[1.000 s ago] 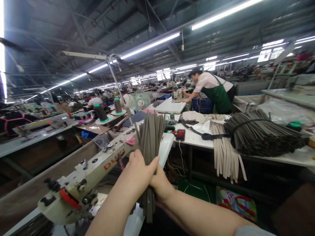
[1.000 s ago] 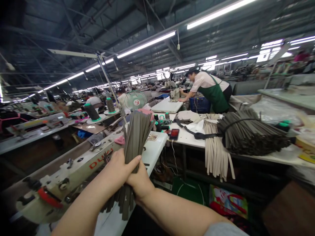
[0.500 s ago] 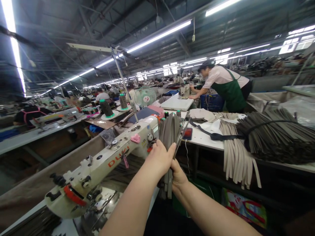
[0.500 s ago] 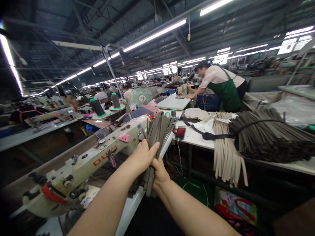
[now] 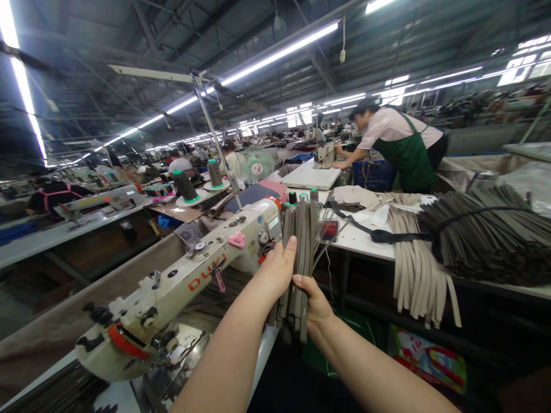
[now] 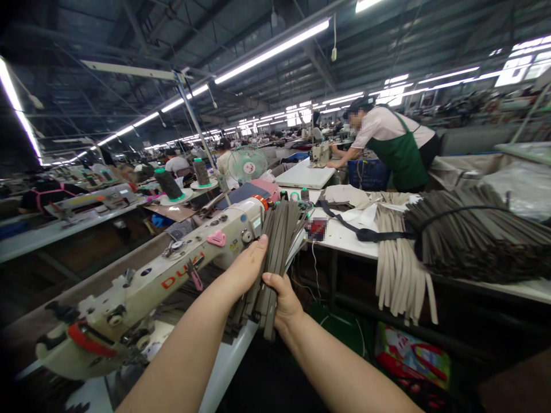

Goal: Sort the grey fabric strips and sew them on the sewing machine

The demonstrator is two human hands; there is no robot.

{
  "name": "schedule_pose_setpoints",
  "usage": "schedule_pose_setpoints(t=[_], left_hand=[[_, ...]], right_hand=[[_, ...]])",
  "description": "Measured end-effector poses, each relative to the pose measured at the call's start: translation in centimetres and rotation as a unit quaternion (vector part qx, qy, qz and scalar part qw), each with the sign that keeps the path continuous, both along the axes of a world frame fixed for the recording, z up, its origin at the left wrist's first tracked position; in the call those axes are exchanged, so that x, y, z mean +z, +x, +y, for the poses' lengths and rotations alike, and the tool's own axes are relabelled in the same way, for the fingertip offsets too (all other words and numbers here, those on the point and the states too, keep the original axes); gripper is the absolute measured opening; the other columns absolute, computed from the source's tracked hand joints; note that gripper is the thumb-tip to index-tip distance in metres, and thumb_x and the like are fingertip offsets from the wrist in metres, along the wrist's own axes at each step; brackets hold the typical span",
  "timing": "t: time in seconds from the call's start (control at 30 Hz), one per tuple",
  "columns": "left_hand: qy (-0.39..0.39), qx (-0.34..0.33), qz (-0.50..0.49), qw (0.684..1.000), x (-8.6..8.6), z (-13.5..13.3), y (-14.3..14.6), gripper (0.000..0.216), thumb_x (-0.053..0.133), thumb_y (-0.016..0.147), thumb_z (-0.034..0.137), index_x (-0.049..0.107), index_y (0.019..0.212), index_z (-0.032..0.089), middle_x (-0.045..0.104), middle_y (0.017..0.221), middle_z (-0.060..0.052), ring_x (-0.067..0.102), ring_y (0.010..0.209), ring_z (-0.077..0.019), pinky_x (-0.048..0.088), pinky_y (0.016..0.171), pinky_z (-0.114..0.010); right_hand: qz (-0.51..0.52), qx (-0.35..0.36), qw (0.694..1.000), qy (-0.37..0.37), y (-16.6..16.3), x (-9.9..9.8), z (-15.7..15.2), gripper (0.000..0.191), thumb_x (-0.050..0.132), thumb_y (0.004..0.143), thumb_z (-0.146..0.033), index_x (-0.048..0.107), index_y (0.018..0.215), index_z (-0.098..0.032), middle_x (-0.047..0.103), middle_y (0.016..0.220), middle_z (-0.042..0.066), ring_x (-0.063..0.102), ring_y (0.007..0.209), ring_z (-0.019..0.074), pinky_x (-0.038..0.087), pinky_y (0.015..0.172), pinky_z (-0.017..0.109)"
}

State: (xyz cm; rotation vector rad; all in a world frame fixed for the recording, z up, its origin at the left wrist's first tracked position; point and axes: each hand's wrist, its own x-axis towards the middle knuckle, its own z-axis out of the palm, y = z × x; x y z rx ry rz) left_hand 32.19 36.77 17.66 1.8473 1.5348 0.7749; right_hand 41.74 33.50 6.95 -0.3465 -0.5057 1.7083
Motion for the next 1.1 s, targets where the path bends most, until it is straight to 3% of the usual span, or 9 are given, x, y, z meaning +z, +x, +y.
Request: schedule_pose_setpoints(t=[0.13,0.23,0.43,0.7,0.9,1.1], left_hand=[[0.024,-0.009,0.005,1.0,-0.2,0.3,-0.3,0.054,0.029,0.102,0.029,0.064,0.136,0.006,0.059,0.148,-0.021,0.051,0.144,-0.0303,0.034,0.124,-0.038],[0.018,-0.025,-0.014,0.999,-0.7,0.3,-0.5,0.05,0.035,0.098,0.021,0.066,0.135,0.008,0.065,0.142,-0.018,0.058,0.138,-0.0281,0.038,0.121,-0.037],[0.015,0.012,-0.091,0.996,-1.7,-0.6,-0.3,0.056,0.039,0.101,0.029,0.055,0.151,0.009,0.055,0.154,-0.013,0.048,0.147,-0.0249,0.029,0.128,-0.036],[0.029,0.025,-0.046,0.998,-1.7,-1.7,0.4,0.064,0.036,0.093,0.019,0.05,0.154,0.004,0.05,0.158,-0.017,0.043,0.15,-0.0246,0.027,0.129,-0.035],[0.047,0.024,0.049,0.997,-1.8,-3.8,2.0,0.071,0.034,0.102,0.041,0.029,0.165,0.008,0.037,0.164,-0.024,0.035,0.154,-0.036,0.025,0.128,-0.047],[0.019,0.041,-0.001,0.999,-1.8,-3.0,1.8,0.069,0.028,0.104,0.045,0.038,0.16,0.007,0.032,0.169,-0.019,0.023,0.16,-0.0305,0.017,0.131,-0.043]], right_hand=[[-0.005,0.003,1.0,0.001,0.1,0.0,0.1,0.046,0.083,0.072,-0.027,0.072,0.116,-0.017,0.082,0.087,0.008,0.079,0.089,0.0328,0.067,0.081,0.047],[-0.004,0.005,1.0,0.001,0.2,0.5,0.1,0.05,0.083,0.073,-0.028,0.071,0.12,-0.018,0.082,0.091,0.008,0.079,0.09,0.0333,0.066,0.082,0.048],[-0.005,-0.012,1.0,0.008,0.4,1.1,0.3,0.051,0.083,0.07,-0.027,0.071,0.119,-0.018,0.083,0.095,0.008,0.079,0.096,0.034,0.066,0.085,0.049],[-0.006,-0.034,0.999,-0.004,0.0,0.2,0.7,0.054,0.089,0.068,-0.028,0.071,0.118,-0.019,0.082,0.092,0.007,0.079,0.097,0.0325,0.065,0.087,0.045],[-0.005,-0.065,0.998,-0.01,-0.7,0.8,0.5,0.052,0.093,0.067,-0.033,0.074,0.114,-0.023,0.082,0.098,0.006,0.077,0.103,0.0317,0.066,0.085,0.041],[-0.001,-0.012,1.0,-0.027,-0.3,1.2,0.5,0.051,0.094,0.066,-0.032,0.074,0.111,-0.02,0.082,0.089,0.006,0.078,0.1,0.0333,0.066,0.086,0.044]])
